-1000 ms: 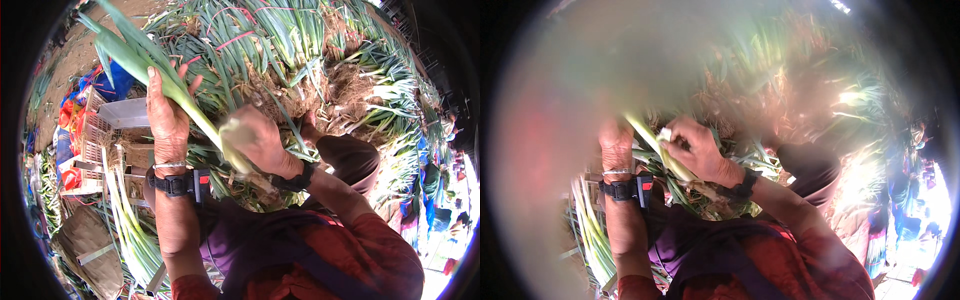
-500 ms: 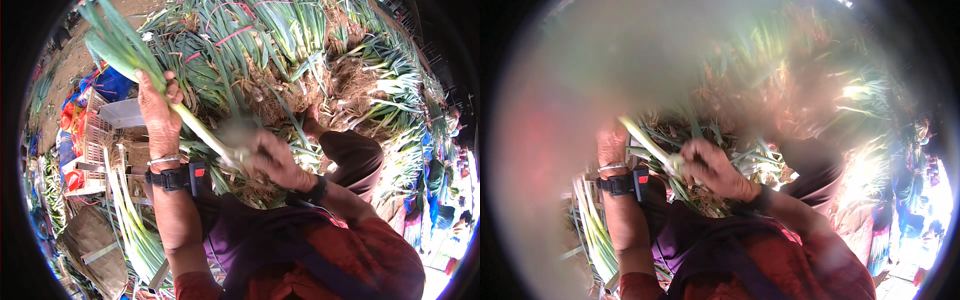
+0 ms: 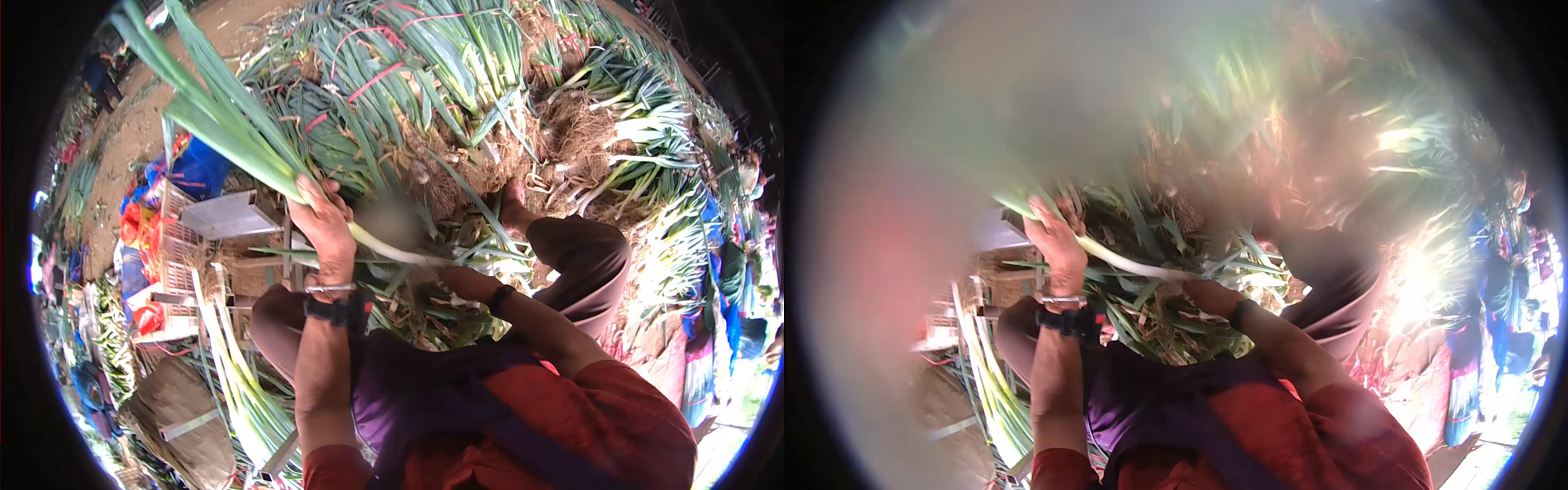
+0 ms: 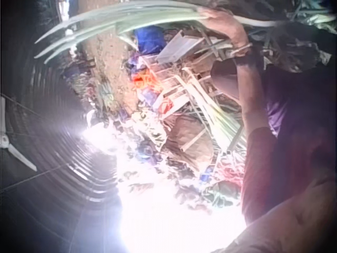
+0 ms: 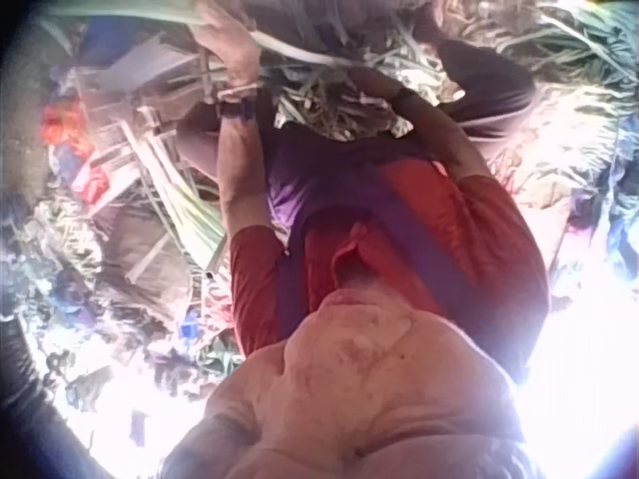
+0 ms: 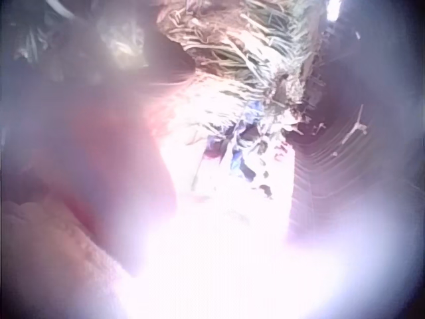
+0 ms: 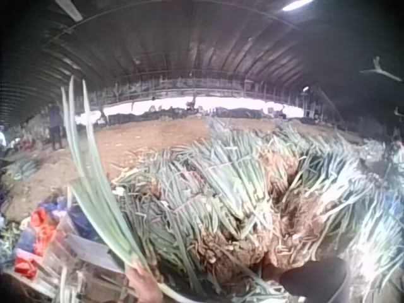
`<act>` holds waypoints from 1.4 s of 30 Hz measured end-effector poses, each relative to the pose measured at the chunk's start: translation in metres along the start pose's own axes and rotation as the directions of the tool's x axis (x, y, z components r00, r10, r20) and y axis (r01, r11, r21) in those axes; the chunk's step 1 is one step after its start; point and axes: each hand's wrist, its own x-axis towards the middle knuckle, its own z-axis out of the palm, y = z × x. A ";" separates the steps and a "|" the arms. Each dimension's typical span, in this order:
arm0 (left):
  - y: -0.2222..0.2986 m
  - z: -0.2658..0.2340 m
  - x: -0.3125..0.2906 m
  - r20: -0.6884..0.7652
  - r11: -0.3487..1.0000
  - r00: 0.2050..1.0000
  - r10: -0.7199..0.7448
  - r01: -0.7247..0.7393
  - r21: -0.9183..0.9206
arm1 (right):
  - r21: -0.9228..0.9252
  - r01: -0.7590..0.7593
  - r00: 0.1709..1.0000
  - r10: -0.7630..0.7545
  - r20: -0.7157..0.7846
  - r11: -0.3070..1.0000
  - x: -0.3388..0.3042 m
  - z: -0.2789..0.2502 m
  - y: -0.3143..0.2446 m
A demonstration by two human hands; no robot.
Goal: The recorder is cleaning green onions by stripping off dirty outer layers and sorting them.
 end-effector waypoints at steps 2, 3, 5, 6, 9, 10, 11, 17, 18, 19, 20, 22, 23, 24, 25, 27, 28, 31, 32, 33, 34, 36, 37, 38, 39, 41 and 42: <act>0.001 -0.006 -0.001 -0.090 0.994 0.990 0.104 -0.106 -0.010 | -0.034 -0.101 0.987 0.105 0.121 0.994 -0.007 0.007 0.025; 0.015 -0.030 0.023 -0.096 0.993 0.989 0.112 -0.116 -0.036 | -0.129 -0.188 0.952 0.213 0.221 0.974 -0.023 0.004 0.040; 0.051 -0.085 0.072 0.019 0.855 0.874 0.486 -0.480 0.198 | -0.268 -0.265 0.875 0.348 0.336 0.926 -0.044 -0.007 0.059; 0.059 -0.114 0.091 0.014 0.969 0.974 0.227 -0.227 0.101 | -0.312 -0.276 0.848 0.383 0.367 0.909 -0.047 -0.014 0.064; 0.068 -0.075 0.077 -0.112 0.977 0.988 0.103 -0.122 -0.176 | -0.226 -0.343 0.909 0.383 0.167 0.912 -0.019 -0.015 0.049; 0.068 -0.080 0.084 -0.114 0.960 0.990 0.085 -0.112 -0.255 | -0.198 -0.247 0.967 0.255 0.016 0.949 0.000 -0.023 0.039; 0.067 -0.082 0.087 -0.110 0.945 0.993 0.053 -0.085 -0.315 | -0.160 -0.151 0.983 0.131 -0.126 0.976 0.016 -0.034 0.022; 0.067 -0.096 0.089 0.099 0.823 0.990 0.100 -0.027 -0.567 | 0.478 0.271 0.842 0.035 -0.538 0.836 0.060 -0.115 -0.126; 0.070 -0.094 0.089 0.147 0.794 0.983 0.110 0.003 -0.608 | 0.541 0.307 0.850 0.030 -0.527 0.783 0.060 -0.125 -0.150; 0.072 -0.093 0.089 0.194 0.761 0.973 0.127 0.030 -0.648 | 0.597 0.345 0.855 0.020 -0.518 0.725 0.061 -0.132 -0.167; 0.073 -0.094 0.088 0.171 0.780 0.965 0.197 -0.049 -0.623 | 0.551 0.378 0.859 -0.060 -0.508 0.744 0.063 -0.136 -0.180; 0.071 -0.091 0.090 0.287 0.718 0.926 0.246 0.025 -0.696 | 0.455 0.440 0.853 -0.203 -0.481 0.774 0.066 -0.141 -0.192; 0.072 -0.088 0.089 0.341 0.685 0.899 0.274 0.066 -0.725 | 0.357 0.461 0.824 -0.242 -0.513 0.813 0.069 -0.141 -0.193; 0.072 -0.085 0.086 0.327 0.684 0.902 0.282 0.050 -0.728 | 0.255 0.475 0.793 -0.284 -0.539 0.842 0.072 -0.141 -0.193; 0.073 -0.082 0.085 0.341 0.660 0.896 0.284 0.075 -0.748 | 0.181 0.484 0.763 -0.312 -0.566 0.856 0.072 -0.142 -0.192; 0.073 -0.078 0.082 0.360 0.602 0.885 0.295 0.121 -0.789 | 0.086 0.471 0.730 -0.334 -0.597 0.878 0.071 -0.142 -0.190; 0.073 -0.077 0.082 0.377 0.595 0.877 0.298 0.138 -0.792 | 0.070 0.455 0.728 -0.325 -0.604 0.888 0.071 -0.139 -0.187; 0.069 -0.078 0.085 0.404 0.584 0.859 0.315 0.161 -0.796 | -0.012 0.409 0.732 -0.336 -0.593 0.912 0.063 -0.137 -0.211; 0.070 -0.076 0.084 0.405 0.590 0.854 0.325 0.151 -0.793 | -0.103 0.398 0.701 -0.375 -0.606 0.911 0.063 -0.134 -0.219; 0.070 -0.075 0.084 0.405 0.597 0.850 0.335 0.141 -0.790 | -0.194 0.383 0.671 -0.416 -0.614 0.903 0.065 -0.132 -0.225; 0.070 -0.074 0.083 0.396 0.605 0.854 0.337 0.126 -0.786 | -0.195 0.360 0.662 -0.397 -0.636 0.912 0.067 -0.131 -0.230; 0.071 -0.071 0.079 0.374 0.621 0.863 0.339 0.094 -0.779 | -0.187 0.340 0.699 -0.380 -0.606 0.922 0.070 -0.132 -0.231; 0.069 -0.074 0.079 0.294 0.658 0.909 0.296 0.029 -0.752 | -0.183 0.330 0.717 -0.372 -0.590 0.926 0.071 -0.132 -0.231; 0.066 -0.079 0.078 0.206 0.697 0.945 0.255 -0.032 -0.717 | -0.188 0.338 0.718 -0.382 -0.582 0.922 0.072 -0.132 -0.231; 0.063 -0.082 0.079 0.179 0.710 0.953 0.245 -0.051 -0.702 | -0.194 0.347 0.718 -0.393 -0.574 0.918 0.072 -0.131 -0.231; 0.062 -0.085 0.078 0.187 0.714 0.948 0.256 -0.055 -0.698 | -0.198 0.345 0.718 -0.394 -0.574 0.918 0.074 -0.130 -0.232; 0.064 -0.083 0.076 0.224 0.704 0.935 0.276 -0.038 -0.710 | -0.196 0.334 0.717 -0.383 -0.582 0.922 0.077 -0.127 -0.232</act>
